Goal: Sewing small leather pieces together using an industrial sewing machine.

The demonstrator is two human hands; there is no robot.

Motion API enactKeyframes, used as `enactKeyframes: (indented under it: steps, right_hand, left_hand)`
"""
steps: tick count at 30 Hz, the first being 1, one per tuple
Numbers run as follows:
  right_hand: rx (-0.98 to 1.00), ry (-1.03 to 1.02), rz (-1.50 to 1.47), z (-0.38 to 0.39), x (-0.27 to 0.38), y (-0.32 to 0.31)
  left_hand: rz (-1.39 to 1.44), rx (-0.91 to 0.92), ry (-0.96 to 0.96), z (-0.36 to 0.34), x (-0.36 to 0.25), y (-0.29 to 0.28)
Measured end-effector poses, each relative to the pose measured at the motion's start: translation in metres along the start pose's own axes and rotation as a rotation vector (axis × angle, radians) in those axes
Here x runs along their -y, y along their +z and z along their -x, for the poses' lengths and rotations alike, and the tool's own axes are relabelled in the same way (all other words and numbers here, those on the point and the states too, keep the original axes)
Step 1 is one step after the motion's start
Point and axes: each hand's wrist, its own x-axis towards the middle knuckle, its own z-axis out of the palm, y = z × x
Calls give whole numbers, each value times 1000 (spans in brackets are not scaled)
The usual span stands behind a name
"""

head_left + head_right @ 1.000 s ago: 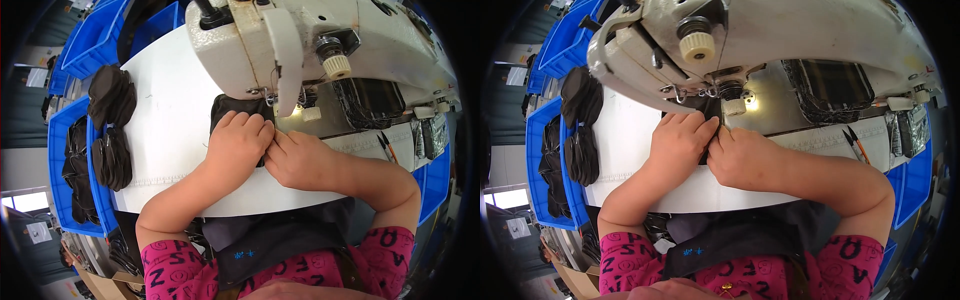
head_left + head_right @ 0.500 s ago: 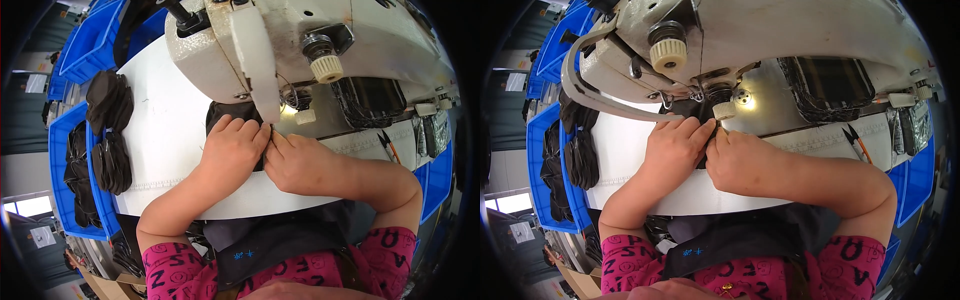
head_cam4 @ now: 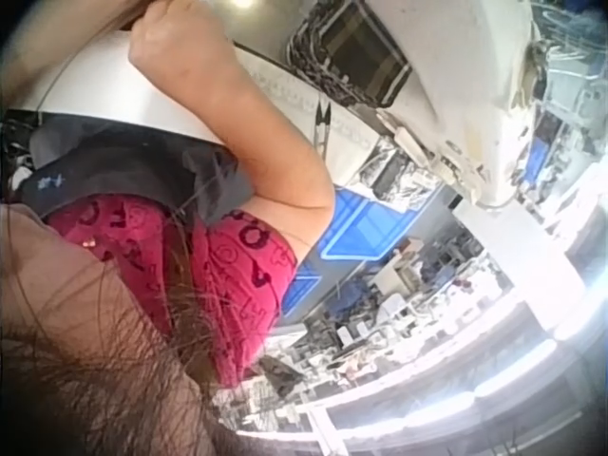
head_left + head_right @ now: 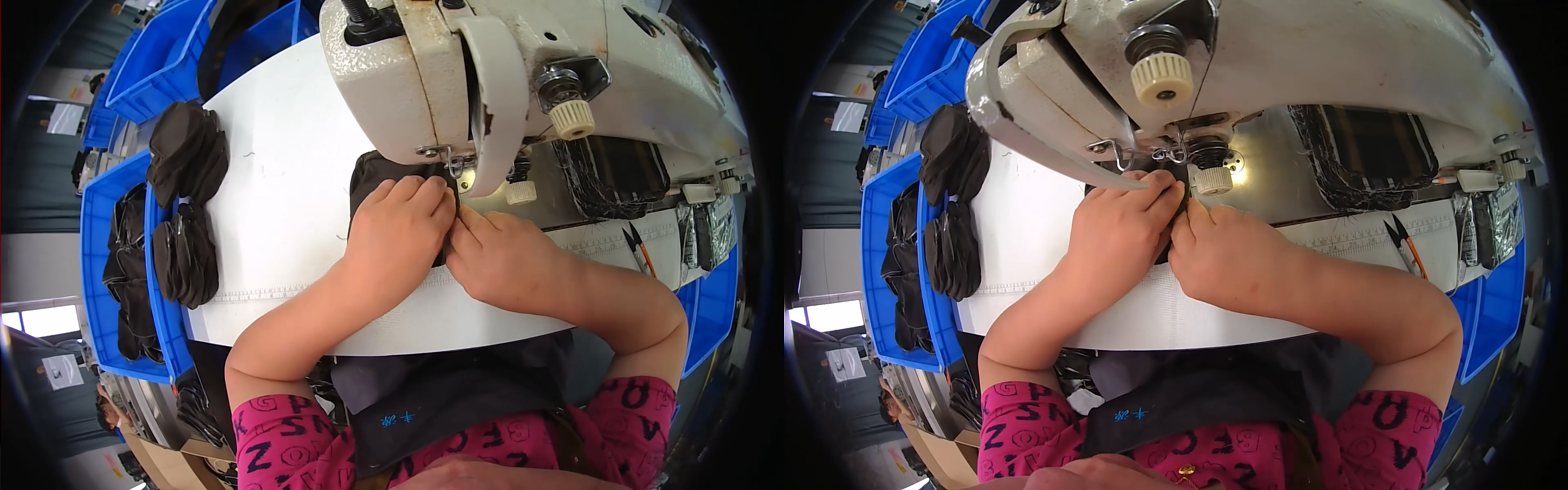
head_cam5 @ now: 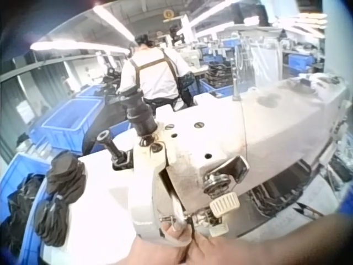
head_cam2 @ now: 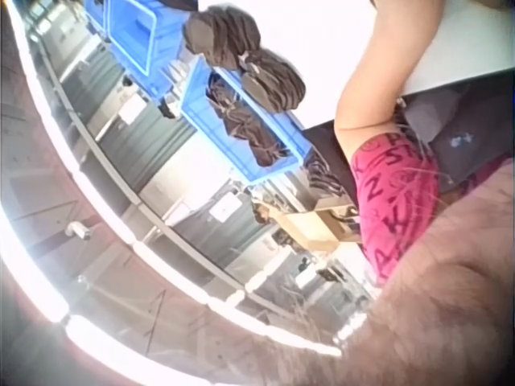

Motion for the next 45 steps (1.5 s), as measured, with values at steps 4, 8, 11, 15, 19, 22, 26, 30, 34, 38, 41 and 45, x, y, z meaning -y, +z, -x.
enactKeyframes:
  steps: [4,8,11,15,19,22,26,30,34,38,41,45]
  right_hand:
    - [-93,21,83,-3,-7,5]
    - [-83,48,77,-1,-10,5]
    - [-91,81,70,-1,-5,2]
    - [44,131,34,-1,0,-3]
    - [37,88,109,0,6,-7]
    - [41,64,143,1,8,-7]
    - [49,50,124,3,10,-9]
    - [138,78,178,3,15,-11]
    - [106,71,81,4,13,-11]
    - [121,79,64,4,14,-9]
    - [55,108,120,2,13,-5]
    - [49,127,124,0,5,-3]
  left_hand:
    - [14,-80,-6,-5,8,9]
    - [185,-103,-50,-4,5,1]
    - [323,31,-168,3,2,-16]
    - [239,4,-109,2,7,-13]
    - [198,-211,-20,-3,11,-5]
    - [207,-202,23,-4,12,-3]
    - [187,-166,53,-1,9,2]
    - [182,-143,42,1,9,3]
    - [136,-157,26,3,2,6]
    - [133,-164,17,3,0,9]
    - [136,-173,2,2,4,12]
    - [152,-172,-37,-4,8,13]
